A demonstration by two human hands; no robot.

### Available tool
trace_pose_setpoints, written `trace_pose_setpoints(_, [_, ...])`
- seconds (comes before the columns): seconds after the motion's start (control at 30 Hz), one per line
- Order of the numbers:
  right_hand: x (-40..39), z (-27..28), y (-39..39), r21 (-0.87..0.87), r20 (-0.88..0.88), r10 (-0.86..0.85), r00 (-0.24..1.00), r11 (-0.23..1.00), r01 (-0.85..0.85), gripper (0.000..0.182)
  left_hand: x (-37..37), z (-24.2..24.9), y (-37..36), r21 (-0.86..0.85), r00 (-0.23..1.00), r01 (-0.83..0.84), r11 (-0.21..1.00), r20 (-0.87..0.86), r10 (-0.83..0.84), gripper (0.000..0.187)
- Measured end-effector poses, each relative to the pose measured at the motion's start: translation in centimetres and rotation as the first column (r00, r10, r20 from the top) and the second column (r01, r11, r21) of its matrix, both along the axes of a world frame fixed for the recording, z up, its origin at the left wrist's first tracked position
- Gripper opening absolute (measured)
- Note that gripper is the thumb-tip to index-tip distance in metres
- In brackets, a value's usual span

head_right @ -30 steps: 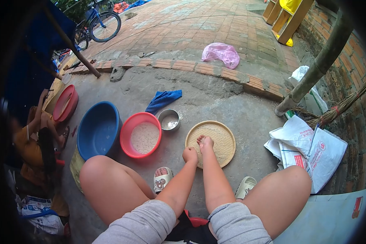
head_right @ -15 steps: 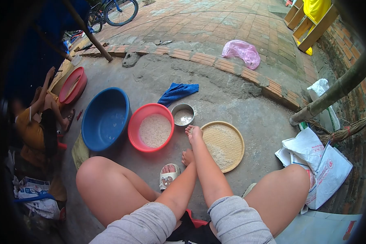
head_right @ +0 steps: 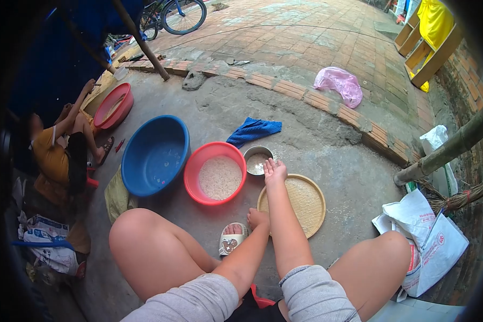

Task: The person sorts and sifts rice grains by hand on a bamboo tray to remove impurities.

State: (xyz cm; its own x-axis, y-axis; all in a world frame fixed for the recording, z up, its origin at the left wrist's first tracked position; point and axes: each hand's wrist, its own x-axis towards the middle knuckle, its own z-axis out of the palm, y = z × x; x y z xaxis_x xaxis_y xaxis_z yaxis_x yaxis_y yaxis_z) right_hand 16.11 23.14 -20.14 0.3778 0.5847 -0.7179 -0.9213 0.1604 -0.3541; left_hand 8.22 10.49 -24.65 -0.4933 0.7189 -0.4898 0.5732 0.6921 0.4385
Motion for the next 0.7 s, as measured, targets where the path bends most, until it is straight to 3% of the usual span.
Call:
trace_pose_setpoints(0.03, [0.4,-1.2,-0.8,-0.073,0.125,-0.035,0.992,0.996,0.044,0.041,0.1,-0.9,0.1,0.008,1.0,0.018,1.0,0.003,-0.018,0.032])
trace_pose_setpoints(0.1, [1.2,-1.8,-3.5,-0.452,0.557,0.066,0.828,0.86,0.235,0.031,0.3,-0.7,-0.2,0.061,0.999,0.041,0.997,-0.014,-0.04,0.032])
trace_pose_setpoints(0.13, [1.7,-1.6,-5.1,-0.445,0.677,0.014,0.735,0.804,0.395,0.03,0.2,-0.6,-0.3,0.072,0.999,0.032,0.997,-0.014,-0.031,0.032])
trace_pose_setpoints(0.17, [2.7,-2.7,-6.7,-0.531,0.794,0.21,0.571,0.696,0.483,0.032,-0.1,-0.7,-0.3,0.071,0.998,0.001,0.997,0.061,-0.005,0.031])
trace_pose_setpoints(0.23, [5.5,-6.0,-10.1,-0.575,0.818,0.391,0.421,0.58,0.578,0.03,-0.5,0.6,-0.6,0.08,0.99,-0.038,0.996,0.135,0.027,0.027])
trace_pose_setpoints(0.3, [7.1,-7.1,-13.0,-0.702,0.711,0.5,0.495,0.46,0.543,0.027,-0.6,2.3,-1.3,0.069,0.987,-0.079,0.994,0.145,0.069,0.027])
trace_pose_setpoints(0.33, [7.5,-8.0,-14.1,-0.697,0.717,0.492,0.495,0.47,0.542,0.027,-0.7,2.7,-1.6,0.036,0.982,-0.108,0.994,0.159,0.101,0.027])
trace_pose_setpoints(0.4, [8.2,-8.5,-15.6,-0.742,0.667,0.645,0.372,0.537,0.401,0.024,-0.6,2.5,-1.8,0.036,0.979,-0.11,0.993,0.178,0.102,0.027])
trace_pose_setpoints(0.43, [8.1,-7.9,-15.9,-0.779,0.618,0.727,0.298,0.516,0.356,0.022,-0.7,2.4,-1.9,0.058,0.987,-0.07,0.996,0.15,0.061,0.027])
trace_pose_setpoints(0.47, [7.6,-7.7,-16.2,-0.777,0.619,0.725,0.302,0.51,0.368,0.022,-0.7,2.3,-2.2,0.075,0.992,-0.025,0.997,0.122,0.015,0.028])
trace_pose_setpoints(0.53, [6.5,-6.8,-17.4,-0.794,0.559,0.829,-0.011,0.538,0.283,0.025,-0.3,2.0,-2.1,0.076,0.996,-0.011,0.997,0.083,0.005,0.029])
trace_pose_setpoints(0.67, [3.6,-4.8,-18.8,-0.787,0.519,0.818,-0.249,0.571,0.235,0.028,1.1,2.5,-2.6,0.059,0.995,-0.028,0.998,-0.091,0.033,0.029])
trace_pose_setpoints(0.7, [2.8,-4.7,-19.2,-0.784,0.522,0.82,-0.235,0.57,0.246,0.028,1.2,2.1,-2.6,0.041,0.997,-0.027,0.999,-0.077,0.03,0.028])
